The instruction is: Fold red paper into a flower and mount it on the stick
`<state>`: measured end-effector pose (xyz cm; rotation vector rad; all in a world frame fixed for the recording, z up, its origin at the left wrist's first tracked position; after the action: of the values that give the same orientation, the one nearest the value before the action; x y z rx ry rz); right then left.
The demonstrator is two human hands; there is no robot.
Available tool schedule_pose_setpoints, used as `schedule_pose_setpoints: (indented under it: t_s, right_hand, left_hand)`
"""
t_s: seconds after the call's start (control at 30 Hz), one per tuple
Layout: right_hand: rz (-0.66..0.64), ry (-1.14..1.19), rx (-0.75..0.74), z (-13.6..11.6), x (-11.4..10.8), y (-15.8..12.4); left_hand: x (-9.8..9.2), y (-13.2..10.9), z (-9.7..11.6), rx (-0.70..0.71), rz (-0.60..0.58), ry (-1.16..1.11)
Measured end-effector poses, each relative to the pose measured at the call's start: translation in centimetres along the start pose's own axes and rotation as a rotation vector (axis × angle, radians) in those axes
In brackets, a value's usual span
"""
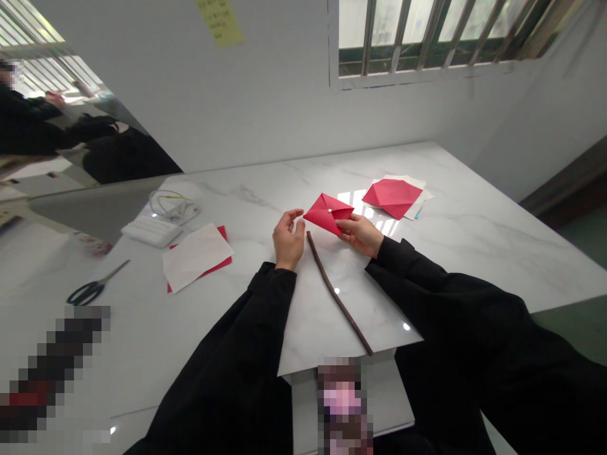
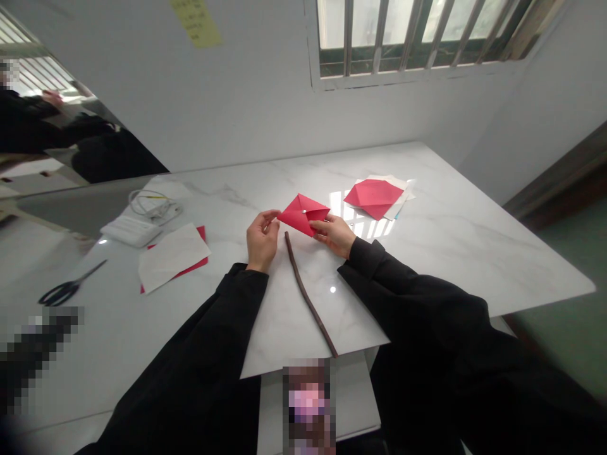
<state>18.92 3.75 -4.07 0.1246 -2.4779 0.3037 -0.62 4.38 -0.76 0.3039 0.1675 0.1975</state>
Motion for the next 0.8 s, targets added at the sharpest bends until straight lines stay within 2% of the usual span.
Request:
schedule_pose_setpoints:
  t_s: [0.17,0.3,0.47,0.8]
  right_hand:
    - [-0.023,-0.077,-0.024,-0.5,0.7,-0.6]
    - [-0.036,-0.12,-0.054,-0.7,1.2,-1.0]
    - [-0.024,-0.218,-0.138,-0.8,0.9,-0.7]
    - [-0.115,-0.361,-0.24,-1.3,1.5,-0.9]
  left_hand:
    - [0.2,-0.2,1.2,-0.072,-0.053,-0.149]
    - [1.2,-0.7,1.0,-0.183,-0.18,-0.235]
    - [2.6,-1.6,0.7,-0.233,-0.377,-0.228]
    - [2.5,-1.9,0.3,-0.351,-0.353,-0.358]
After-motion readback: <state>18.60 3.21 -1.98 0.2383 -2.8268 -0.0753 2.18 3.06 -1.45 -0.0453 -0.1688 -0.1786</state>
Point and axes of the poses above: each hand's wrist, its own y-axis towards the middle knuckle, its own x-axis out of the palm, z = x × y, the point moved 6 cm from there along y, towards the middle knuckle, and after that the axes turned 8 degrees about y, right-handed, at the moved point
